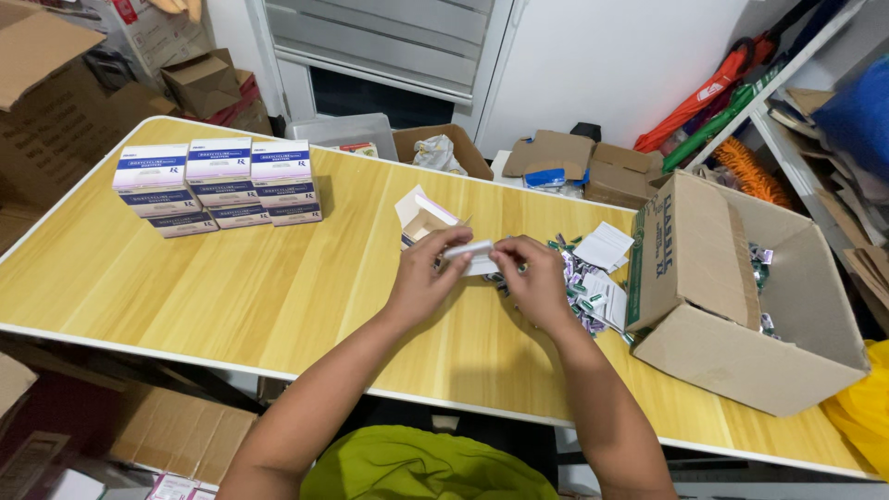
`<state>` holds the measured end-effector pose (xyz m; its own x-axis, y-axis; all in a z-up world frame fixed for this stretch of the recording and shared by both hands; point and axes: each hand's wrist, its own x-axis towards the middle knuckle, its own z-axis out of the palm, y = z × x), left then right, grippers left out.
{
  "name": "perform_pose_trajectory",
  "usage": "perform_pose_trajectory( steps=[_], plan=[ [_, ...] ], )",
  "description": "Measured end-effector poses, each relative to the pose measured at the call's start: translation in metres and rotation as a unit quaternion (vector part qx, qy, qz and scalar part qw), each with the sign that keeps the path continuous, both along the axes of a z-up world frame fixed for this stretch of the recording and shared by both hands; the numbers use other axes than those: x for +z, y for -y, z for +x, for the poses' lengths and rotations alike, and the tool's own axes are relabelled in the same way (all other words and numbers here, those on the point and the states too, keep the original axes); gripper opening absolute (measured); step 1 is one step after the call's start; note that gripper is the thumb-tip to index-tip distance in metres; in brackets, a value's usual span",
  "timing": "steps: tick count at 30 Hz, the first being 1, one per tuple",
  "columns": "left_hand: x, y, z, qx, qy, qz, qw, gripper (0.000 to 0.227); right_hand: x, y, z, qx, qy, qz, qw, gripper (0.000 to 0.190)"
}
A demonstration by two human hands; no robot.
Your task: The person opens a small white box and removes a folded paper. They then sort small foil-wrapped items from a pile on the table into separate groups by color and type.
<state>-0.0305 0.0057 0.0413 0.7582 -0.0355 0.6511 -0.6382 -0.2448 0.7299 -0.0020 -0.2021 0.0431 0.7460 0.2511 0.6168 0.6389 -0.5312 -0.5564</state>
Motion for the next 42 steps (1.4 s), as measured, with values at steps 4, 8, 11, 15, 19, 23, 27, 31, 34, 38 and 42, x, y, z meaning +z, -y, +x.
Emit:
perform_pose_trajectory(
  steps=[4,8,11,15,19,23,27,31,34,38,42],
  plan=[
    [0.003,0.000,-0.002,-0.010,-0.036,0.070,0.997,0.024,0.017,-0.006,-0.012,0.038,0.061,-0.073,0.995,0.008],
    [0.002,0.000,0.000,-0.015,-0.071,0.056,0.996,0.019,0.028,-0.011,-0.021,0.061,0.037,-0.083,0.994,0.009],
    [-0.001,0.002,0.000,-0.012,-0.068,0.011,0.998,0.018,0.034,-0.008,-0.023,0.062,-0.043,-0.061,0.995,0.011],
    [-0.005,0.005,-0.001,-0.001,-0.065,-0.040,0.997,0.015,0.026,-0.008,-0.018,0.098,-0.087,-0.002,0.991,0.016],
    [-0.004,0.010,-0.005,0.047,-0.021,-0.019,0.998,0.013,0.001,-0.015,-0.007,0.129,-0.198,0.058,0.970,0.023],
    [-0.004,0.008,-0.007,0.064,0.007,-0.005,0.998,0.012,-0.019,-0.012,0.000,0.112,-0.257,0.056,0.958,0.034],
    [-0.007,0.006,-0.003,0.077,0.009,0.003,0.997,0.011,-0.021,-0.005,0.007,0.187,-0.291,0.094,0.933,0.030],
    [-0.014,0.003,0.001,0.089,0.020,-0.010,0.996,0.009,-0.021,-0.004,0.006,0.117,-0.254,0.052,0.959,0.031],
    [-0.014,-0.014,0.010,0.126,0.023,-0.064,0.990,0.010,-0.014,0.007,0.010,0.081,-0.207,0.090,0.971,0.029],
    [-0.009,-0.025,0.020,0.151,-0.009,-0.086,0.985,0.011,-0.008,0.008,0.021,0.092,-0.266,0.206,0.937,0.019],
    [-0.010,-0.006,0.008,0.094,0.043,-0.040,0.994,0.012,-0.030,-0.016,0.015,0.129,-0.309,0.225,0.915,0.007]
  ],
)
